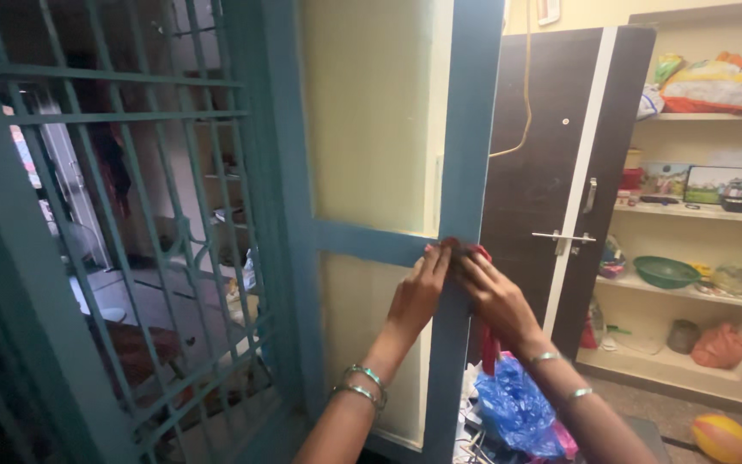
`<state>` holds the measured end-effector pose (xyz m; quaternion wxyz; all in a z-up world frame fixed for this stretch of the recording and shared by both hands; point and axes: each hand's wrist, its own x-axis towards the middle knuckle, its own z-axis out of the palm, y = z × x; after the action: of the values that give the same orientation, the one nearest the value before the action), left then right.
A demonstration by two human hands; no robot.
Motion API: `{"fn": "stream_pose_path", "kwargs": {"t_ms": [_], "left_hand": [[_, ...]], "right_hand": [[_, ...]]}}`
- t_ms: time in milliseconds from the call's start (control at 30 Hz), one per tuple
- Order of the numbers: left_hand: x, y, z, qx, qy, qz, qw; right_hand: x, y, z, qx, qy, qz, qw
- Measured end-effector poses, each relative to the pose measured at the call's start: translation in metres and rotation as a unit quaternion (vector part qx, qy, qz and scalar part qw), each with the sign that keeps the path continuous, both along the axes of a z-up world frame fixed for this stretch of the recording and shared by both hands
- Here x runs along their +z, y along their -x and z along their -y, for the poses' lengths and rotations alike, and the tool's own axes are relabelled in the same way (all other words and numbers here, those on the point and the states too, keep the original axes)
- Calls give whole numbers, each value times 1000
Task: The person wipes a teal metal security gate and an adjacent door frame using a red cloth. They repeatedly dip the cloth into a small white container on the floor and continue wiping the vertical bars and door edges.
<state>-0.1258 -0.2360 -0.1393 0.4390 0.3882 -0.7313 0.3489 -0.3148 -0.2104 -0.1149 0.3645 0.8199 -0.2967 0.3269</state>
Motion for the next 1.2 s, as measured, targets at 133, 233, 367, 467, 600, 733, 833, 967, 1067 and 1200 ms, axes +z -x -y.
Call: {"fn": "stream_pose_path", "kwargs": {"t_ms": [133,233,367,467,600,733,833,967,1067,1200], "left_hand": [[38,1,16,-27,7,-38,999],[71,4,21,0,-40,-75,996],[131,12,28,-40,4,-142,989],[143,15,42,-91,6,-181,979],[118,11,60,-107,-51,-189,975],[69,0,67,-129,-8,-171,977],[39,-5,63,-123,9,-147,981],[26,-4,62,-85,6,-116,990],[7,-6,62,-59,4,-80,995],[-49,-19,66,12,13,30,999]], "right_hand": [[42,0,21,35,63,-16,997],[83,-3,31,-24,96,-15,995],[144,-8,32,54,48,140,988],[146,-14,34,47,57,180,981],[111,-21,40,82,87,184,976],[60,-34,51,110,60,222,967],[29,-40,51,108,46,232,966],[5,-40,56,96,46,248,963],[-17,-35,64,88,43,235,967],[-58,-28,62,115,19,183,976]]}}
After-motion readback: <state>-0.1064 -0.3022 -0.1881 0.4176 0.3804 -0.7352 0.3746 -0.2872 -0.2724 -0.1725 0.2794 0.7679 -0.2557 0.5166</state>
